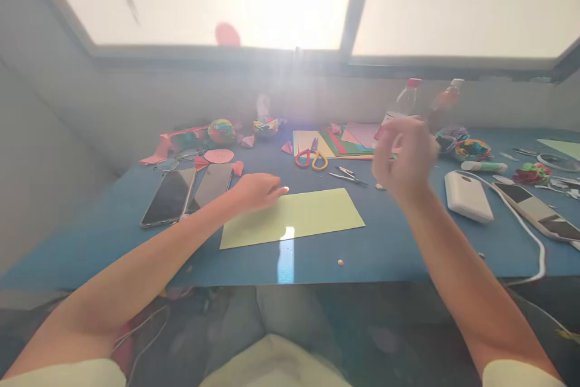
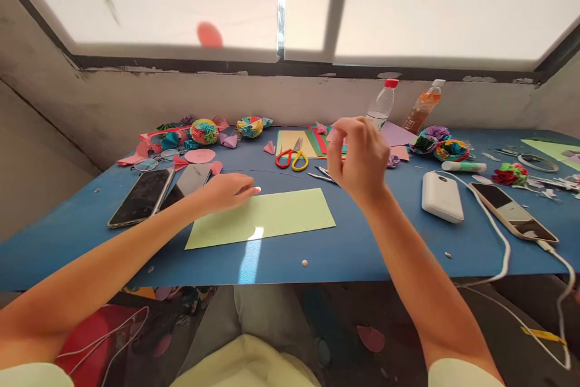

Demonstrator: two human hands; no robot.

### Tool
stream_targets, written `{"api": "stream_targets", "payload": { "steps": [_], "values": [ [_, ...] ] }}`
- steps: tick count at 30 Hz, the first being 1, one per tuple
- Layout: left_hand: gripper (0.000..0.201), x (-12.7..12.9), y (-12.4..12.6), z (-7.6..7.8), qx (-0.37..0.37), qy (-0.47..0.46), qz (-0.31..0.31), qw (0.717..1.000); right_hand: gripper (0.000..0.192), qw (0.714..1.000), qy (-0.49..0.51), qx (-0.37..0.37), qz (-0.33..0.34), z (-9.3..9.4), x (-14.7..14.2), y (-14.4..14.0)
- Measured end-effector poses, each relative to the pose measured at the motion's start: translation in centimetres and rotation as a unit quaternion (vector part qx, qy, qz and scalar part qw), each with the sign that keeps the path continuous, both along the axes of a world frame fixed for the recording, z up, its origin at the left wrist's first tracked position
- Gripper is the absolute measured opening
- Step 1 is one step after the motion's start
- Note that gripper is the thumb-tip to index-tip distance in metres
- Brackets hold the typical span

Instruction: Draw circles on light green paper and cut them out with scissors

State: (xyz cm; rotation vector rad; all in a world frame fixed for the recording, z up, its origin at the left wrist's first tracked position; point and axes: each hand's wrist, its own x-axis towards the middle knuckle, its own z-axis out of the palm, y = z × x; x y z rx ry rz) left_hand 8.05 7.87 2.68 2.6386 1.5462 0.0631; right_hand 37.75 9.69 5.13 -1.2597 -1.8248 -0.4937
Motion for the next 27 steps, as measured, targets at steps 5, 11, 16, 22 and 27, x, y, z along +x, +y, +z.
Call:
{"api": "stream_targets", "payload": {
  "steps": [5, 11, 16, 22, 27],
  "values": [
    [0.041, 0.4, -0.5, -0.2, -0.052, -0.046, -0.016, 0.997, 0.029, 0.978, -0.032, -0.190, -0.077, -4.5, -1.0, 4.6],
    [0.038, 0.1, 0.3, -0.9, -0.105, -0.090, 0.001, 0.990, 0.022, 0.946, -0.032, -0.315, -0.078, -6.1, 0.0, 5.4],
    [0.033, -0.4, 1.0, -1.0, -0.169, -0.143, -0.018, 0.975, 0.021, 0.932, -0.038, -0.353, -0.077, -5.6, 0.6, 5.7],
    [0.031, -0.4, 1.2, -0.9, -0.211, -0.207, -0.005, 0.955, 0.023, 0.932, -0.042, -0.352, -0.073, -5.6, 1.4, 6.2],
    [0.032, -0.4, 1.4, -1.0, -0.213, -0.217, 0.001, 0.953, 0.025, 0.926, -0.050, -0.368, -0.068, -5.5, 1.4, 6.2]
  ]
}}
